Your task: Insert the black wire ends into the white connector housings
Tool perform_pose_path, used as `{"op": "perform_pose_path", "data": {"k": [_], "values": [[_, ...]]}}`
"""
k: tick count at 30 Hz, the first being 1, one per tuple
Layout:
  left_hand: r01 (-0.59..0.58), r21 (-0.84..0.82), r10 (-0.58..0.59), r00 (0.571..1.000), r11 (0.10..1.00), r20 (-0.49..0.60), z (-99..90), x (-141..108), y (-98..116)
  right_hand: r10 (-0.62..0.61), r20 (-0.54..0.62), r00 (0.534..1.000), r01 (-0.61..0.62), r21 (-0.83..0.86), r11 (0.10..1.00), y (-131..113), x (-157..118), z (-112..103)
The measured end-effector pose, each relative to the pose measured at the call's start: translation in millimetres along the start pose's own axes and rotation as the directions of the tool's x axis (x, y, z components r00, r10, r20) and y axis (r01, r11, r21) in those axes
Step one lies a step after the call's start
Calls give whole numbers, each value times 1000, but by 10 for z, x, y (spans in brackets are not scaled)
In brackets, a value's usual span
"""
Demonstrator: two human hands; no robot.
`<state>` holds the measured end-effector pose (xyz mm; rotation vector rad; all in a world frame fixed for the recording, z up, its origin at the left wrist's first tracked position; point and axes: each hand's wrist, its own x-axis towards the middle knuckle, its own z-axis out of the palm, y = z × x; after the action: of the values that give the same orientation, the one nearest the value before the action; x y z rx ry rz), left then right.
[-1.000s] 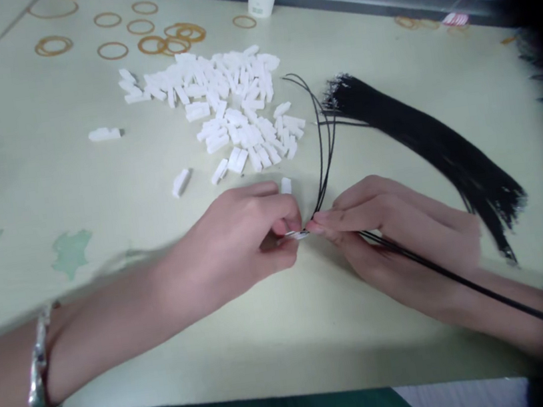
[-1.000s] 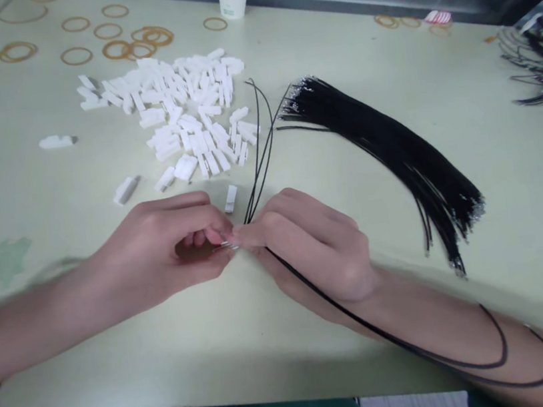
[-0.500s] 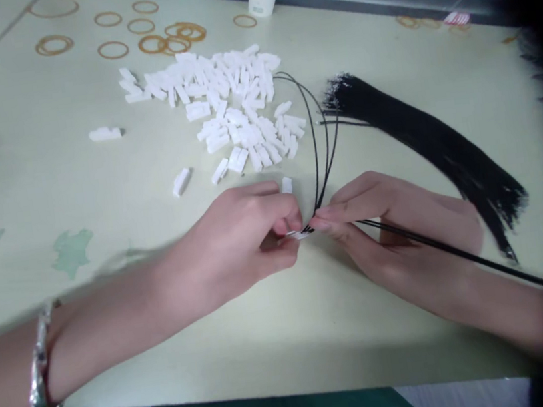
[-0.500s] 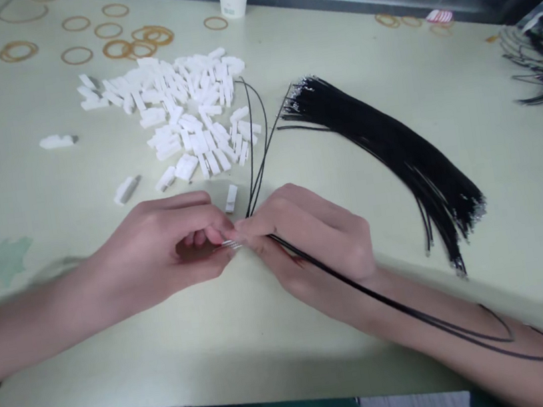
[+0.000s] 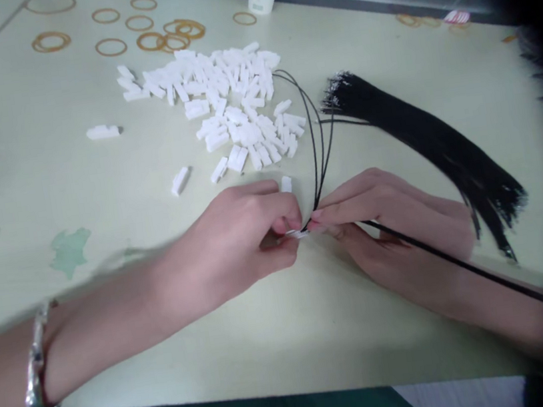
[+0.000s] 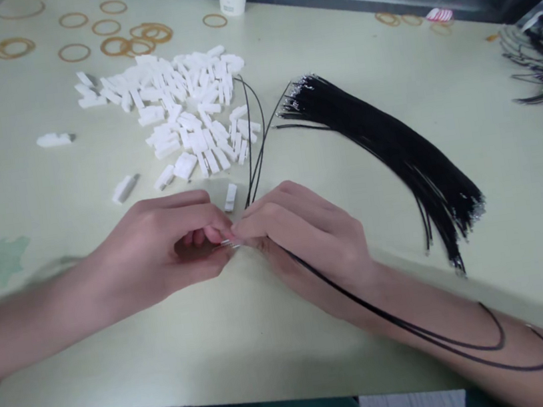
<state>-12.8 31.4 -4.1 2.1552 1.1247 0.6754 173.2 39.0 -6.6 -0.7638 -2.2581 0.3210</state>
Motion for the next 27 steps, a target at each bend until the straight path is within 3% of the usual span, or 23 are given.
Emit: {"op": "perform_pose_path", "data": {"k": [11, 17, 27], "values": [[30, -13, -30, 1000, 999, 2, 2, 4, -2, -62, 32, 998, 60, 49, 997, -6, 31, -41], [20, -13, -20, 1000, 1000, -7, 7, 7, 4, -97, 163, 982, 87, 68, 994, 25, 54, -96], [5, 1, -5, 1000, 1000, -1, 12, 18, -14, -125, 204, 971, 104, 112, 988, 66, 99, -45]]}}
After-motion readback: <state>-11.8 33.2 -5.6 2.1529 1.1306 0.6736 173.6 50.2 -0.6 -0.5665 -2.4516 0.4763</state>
